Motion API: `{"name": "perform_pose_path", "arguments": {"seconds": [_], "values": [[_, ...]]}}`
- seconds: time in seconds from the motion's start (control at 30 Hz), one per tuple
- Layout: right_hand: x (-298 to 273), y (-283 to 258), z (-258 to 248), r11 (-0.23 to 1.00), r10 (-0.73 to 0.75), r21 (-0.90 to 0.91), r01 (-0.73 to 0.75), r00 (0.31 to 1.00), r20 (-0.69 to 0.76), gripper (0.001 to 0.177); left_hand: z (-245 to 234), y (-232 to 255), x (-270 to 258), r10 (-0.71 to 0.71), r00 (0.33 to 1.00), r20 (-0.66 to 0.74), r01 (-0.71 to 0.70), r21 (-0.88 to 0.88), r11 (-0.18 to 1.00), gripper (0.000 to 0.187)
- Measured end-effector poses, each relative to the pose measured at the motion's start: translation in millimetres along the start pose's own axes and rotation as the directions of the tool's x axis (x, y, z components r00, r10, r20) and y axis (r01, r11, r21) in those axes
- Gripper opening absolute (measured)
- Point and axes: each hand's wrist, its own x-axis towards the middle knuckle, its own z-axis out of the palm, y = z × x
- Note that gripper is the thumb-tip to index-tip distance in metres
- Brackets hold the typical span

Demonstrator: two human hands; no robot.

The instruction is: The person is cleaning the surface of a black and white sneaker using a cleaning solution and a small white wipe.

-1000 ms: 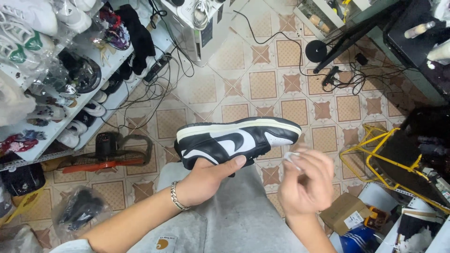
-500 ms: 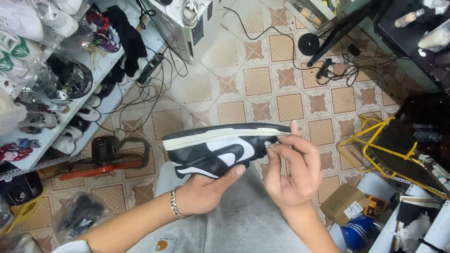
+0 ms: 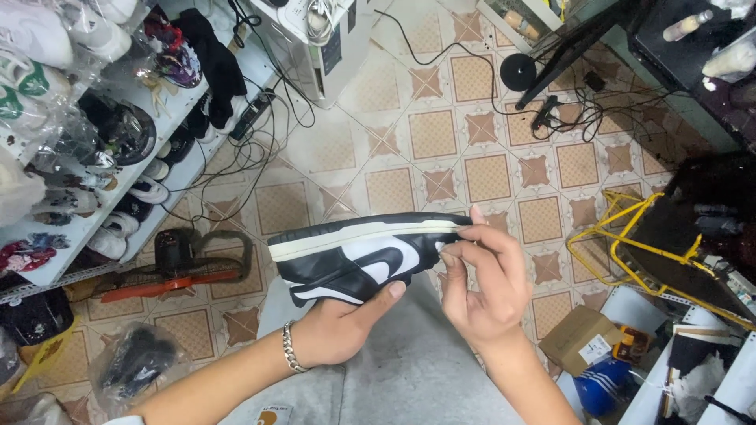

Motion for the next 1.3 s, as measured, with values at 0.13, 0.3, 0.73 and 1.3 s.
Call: {"name": "perform_pose_path", "arguments": {"seconds": [0.13, 0.3, 0.73, 1.3], "values": [[6.4, -11.4, 5.1, 1.000, -0.016, 0.012, 0.017, 0.999, -0.038, 0.018, 1.9, -6.9, -4.5, 0.039, 0.999, -0.008, -0.038, 0.073, 0.997, 0.060], [-19.6, 6.9, 0.0, 1.000, -0.005, 0.030, 0.001, 0.992, 0.129, 0.011, -2.1, -12.0, -10.0, -0.044, 0.998, -0.041, 0.047, 0.074, 0.996, 0.062], [-30.8, 28.6, -5.2, 0.968, 0.089, 0.225, -0.109, 0.991, 0.096, 0.013, 3.5, -34.8, 2.9, -0.477, 0.823, -0.309, 0.205, -0.622, 0.756, 0.066], [8.7, 69.0, 32.8, 0.534, 0.525, 0.831, -0.155, 0.831, -0.182, 0.006, 53.9, -48.0, 15.2, 0.215, 0.973, 0.088, 0.029, -0.965, 0.262, 0.078]]}}
